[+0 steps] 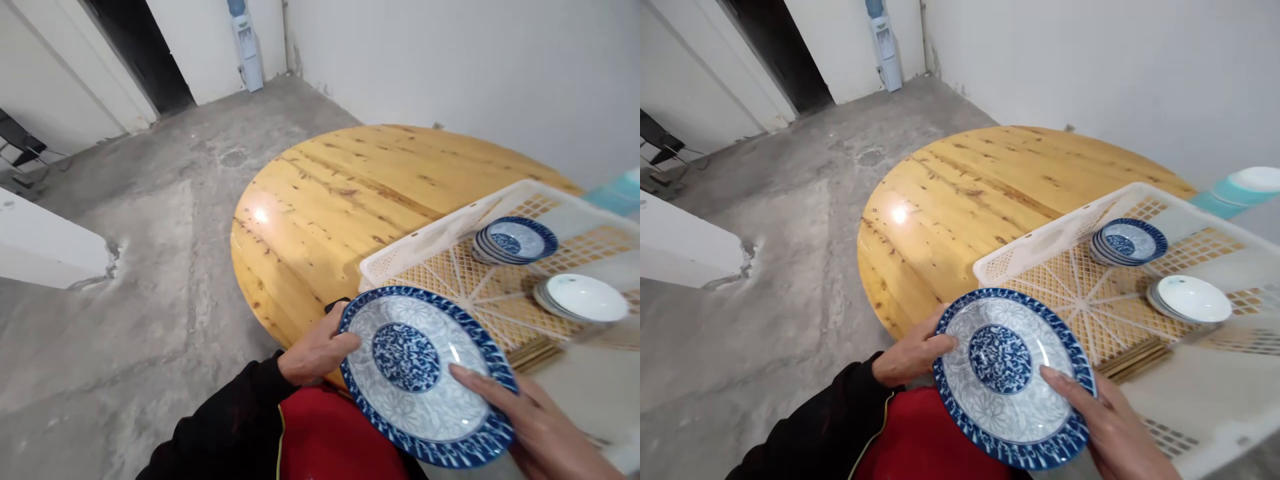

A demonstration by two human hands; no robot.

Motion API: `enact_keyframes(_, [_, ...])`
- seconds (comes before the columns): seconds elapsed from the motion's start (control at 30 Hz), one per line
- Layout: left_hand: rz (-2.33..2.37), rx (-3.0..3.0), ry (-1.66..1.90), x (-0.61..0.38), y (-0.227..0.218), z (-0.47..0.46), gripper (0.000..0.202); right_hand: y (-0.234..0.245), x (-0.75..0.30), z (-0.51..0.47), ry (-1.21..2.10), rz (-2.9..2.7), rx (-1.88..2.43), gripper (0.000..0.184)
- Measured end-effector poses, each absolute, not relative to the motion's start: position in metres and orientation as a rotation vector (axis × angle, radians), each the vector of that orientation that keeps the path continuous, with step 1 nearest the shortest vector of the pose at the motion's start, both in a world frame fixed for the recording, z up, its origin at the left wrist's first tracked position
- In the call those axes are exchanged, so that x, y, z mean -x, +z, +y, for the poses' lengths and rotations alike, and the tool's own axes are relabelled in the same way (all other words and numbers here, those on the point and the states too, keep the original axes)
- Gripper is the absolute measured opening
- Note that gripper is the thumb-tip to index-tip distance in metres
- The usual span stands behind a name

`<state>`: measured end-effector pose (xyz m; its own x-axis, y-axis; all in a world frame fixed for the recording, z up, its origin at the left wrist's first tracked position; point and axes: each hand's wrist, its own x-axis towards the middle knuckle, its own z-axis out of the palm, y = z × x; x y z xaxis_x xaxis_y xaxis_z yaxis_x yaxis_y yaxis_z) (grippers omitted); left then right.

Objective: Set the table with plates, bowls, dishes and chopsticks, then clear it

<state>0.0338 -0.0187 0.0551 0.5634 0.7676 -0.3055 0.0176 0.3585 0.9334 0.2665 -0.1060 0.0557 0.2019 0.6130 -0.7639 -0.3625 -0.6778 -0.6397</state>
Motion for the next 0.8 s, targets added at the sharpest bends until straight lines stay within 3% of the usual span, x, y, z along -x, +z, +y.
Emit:
enact_keyframes(0.5, [1.248, -1.066, 0.718, 0.249, 0.000, -0.066, 0.037, -0.023, 0.034, -0.115, 1.667, -0.373, 1.349, 0.058])
enact_keyframes(0.8, [1.367, -0.919, 0.883, 0.324, -0.010, -0.060, 0.040, -0.031, 0.113, -0.078, 1.737, -0.507, 1.284, 0.053])
